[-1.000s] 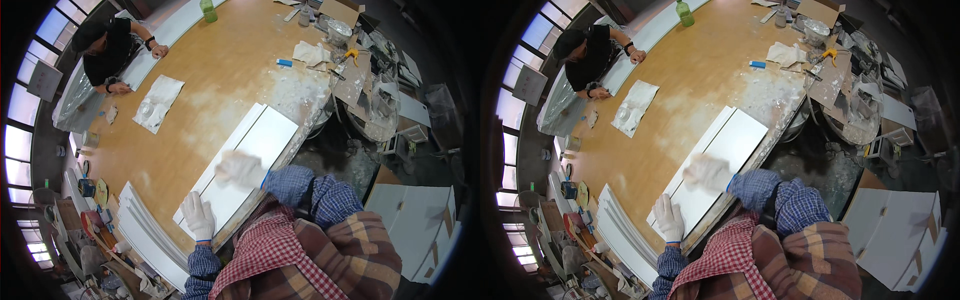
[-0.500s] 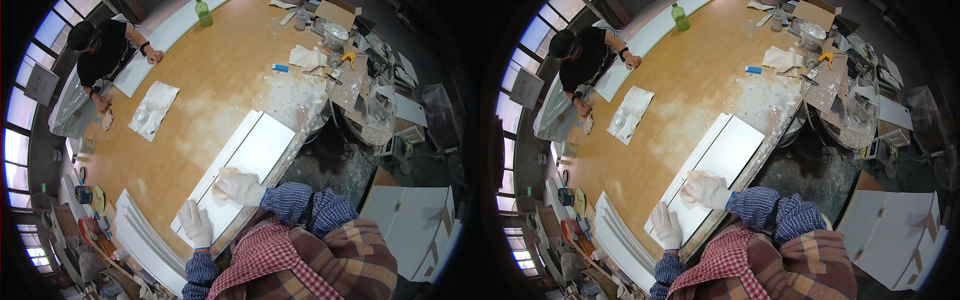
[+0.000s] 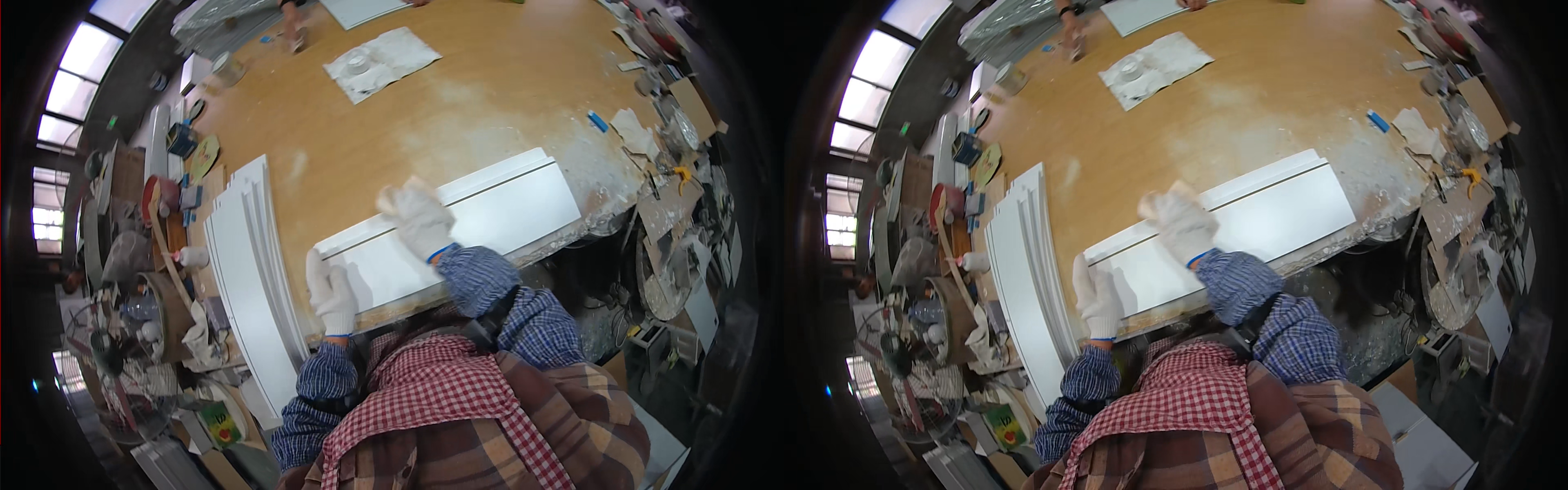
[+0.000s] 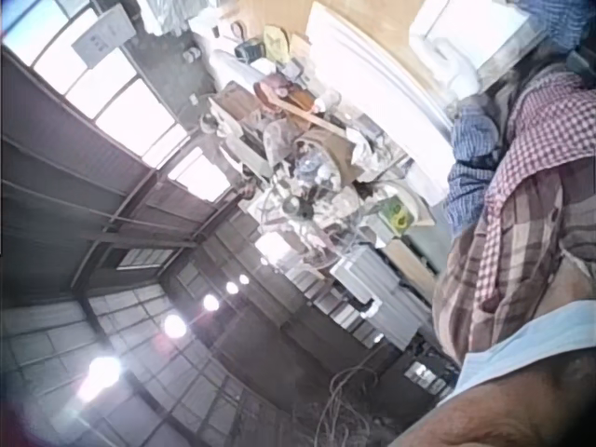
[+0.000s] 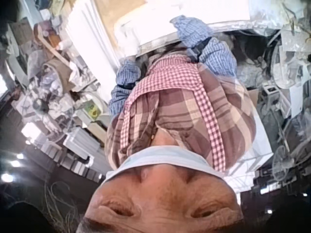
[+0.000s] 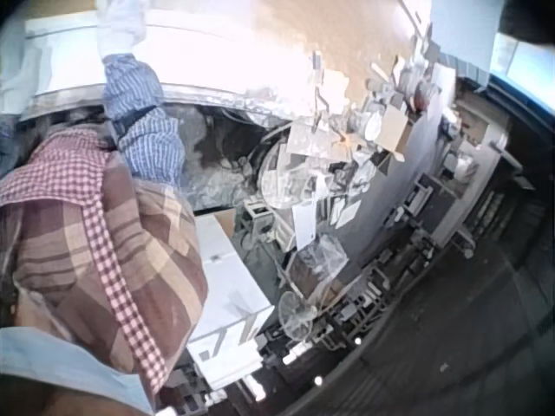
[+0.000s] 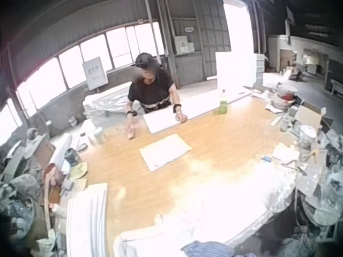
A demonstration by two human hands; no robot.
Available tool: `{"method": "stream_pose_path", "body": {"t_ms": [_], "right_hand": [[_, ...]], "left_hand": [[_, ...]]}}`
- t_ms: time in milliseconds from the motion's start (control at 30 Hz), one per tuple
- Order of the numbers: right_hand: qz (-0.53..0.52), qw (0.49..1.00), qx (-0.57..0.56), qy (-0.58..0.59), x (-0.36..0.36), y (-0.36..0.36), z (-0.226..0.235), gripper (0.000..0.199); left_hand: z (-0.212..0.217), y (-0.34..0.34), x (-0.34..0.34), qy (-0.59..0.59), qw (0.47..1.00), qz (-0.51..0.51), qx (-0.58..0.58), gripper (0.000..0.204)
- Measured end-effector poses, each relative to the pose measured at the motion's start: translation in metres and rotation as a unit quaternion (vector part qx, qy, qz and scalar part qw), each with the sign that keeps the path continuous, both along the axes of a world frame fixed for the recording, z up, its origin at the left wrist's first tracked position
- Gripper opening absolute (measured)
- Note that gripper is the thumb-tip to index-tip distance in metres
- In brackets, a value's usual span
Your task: Cleaning and wiping white furniture panels with a cloth and stacking them on a workbench.
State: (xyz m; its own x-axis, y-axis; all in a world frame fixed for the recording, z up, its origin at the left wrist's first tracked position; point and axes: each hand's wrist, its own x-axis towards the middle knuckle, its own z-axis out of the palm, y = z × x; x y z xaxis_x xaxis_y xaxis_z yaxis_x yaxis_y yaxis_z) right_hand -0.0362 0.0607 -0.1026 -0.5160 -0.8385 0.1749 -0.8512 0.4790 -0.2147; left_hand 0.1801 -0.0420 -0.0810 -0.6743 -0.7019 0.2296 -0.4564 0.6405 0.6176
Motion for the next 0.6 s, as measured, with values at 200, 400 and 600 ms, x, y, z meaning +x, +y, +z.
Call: {"method": "stream_pose_path", "body": {"t_ms": [200,400,600], "right_hand": [[0.297,0.935,-0.097,-0.167,0.146,-0.076,0.008,0.023],[0.319,0.924,-0.095,-0.189,0.102,0.002,0.012,0.037],[-0.088,0.985,-0.136,-0.06,-0.044,0.112,0.017,0.028]], "left_hand": [[0.01,0.016,0.097,0.176,0.874,0.246,0.38,0.054],[0.0,0.019,0.128,0.182,0.836,0.252,0.453,0.05],[-0.035,0.015,0.131,0.272,0.718,0.108,0.631,0.055]]}}
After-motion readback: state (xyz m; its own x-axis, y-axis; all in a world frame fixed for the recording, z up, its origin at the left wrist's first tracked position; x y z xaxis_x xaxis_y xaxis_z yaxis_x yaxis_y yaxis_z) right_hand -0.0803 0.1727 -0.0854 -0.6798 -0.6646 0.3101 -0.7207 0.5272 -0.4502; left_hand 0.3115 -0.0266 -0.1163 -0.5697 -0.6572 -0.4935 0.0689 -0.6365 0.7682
